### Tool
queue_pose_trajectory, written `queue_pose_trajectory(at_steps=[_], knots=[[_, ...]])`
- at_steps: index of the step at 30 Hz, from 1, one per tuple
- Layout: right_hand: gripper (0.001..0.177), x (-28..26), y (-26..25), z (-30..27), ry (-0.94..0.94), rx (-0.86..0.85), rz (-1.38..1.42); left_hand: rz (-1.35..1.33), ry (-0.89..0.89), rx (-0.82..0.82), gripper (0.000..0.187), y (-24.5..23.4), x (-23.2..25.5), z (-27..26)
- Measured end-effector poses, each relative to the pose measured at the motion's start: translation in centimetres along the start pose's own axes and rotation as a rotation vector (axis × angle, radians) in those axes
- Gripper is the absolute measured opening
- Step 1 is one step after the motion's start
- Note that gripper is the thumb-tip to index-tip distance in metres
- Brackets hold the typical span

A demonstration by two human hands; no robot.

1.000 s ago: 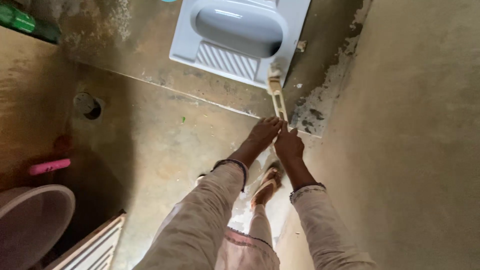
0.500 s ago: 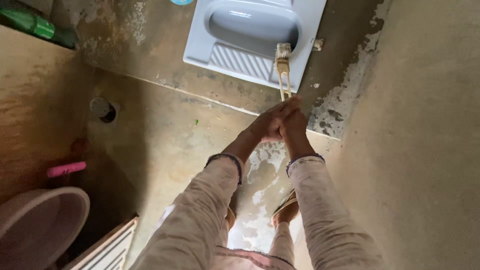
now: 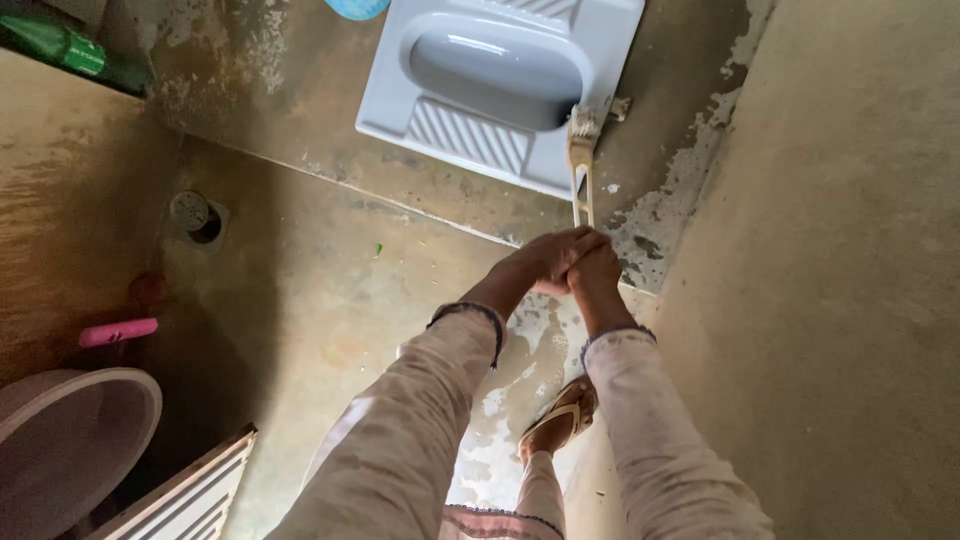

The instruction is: The person pours liquid from a plastic bottle into a squat toilet, then uses a long-handled brush to scrub the interior surfaces of the toilet bowl repeatedly. The person wears flip-flops and stands over the toilet during the cleaning.

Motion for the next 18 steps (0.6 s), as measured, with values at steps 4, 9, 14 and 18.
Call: queue_pose_trajectory(at_steps=[4,9,14,18], knots=[[0.048,1.7,1.0,-2.2,-0.028,0.011,0.012,0.035,-0.064,-0.033,0.095,-1.7,-0.7,1.2],[0.050,5.8,3.0,-5.7,-0.063,0.039,0.003,0.048,-0.164,-0.085,0.096,-3.0,0.0,0.8],[0.052,3.3,1.3,-4.9,-0.091,0.079,-0.024,0.000,-0.087,0.001,0.092,-2.1,0.5,-1.8],[0.054,-0.7,0.0,-1.8,-0.122,0.112,-0.043,-0.014,-0.060,0.020,0.098,-1.1,-0.6,-4.2]])
Point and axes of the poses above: each hand's wrist, its own z-axis towards the middle knuckle, its own y-axis out of the palm, x = y × z, the point moved 3 cm from there along z, towards the middle knuckle, and after that the axes turned 13 degrees about -z, right-handed, at the moved point
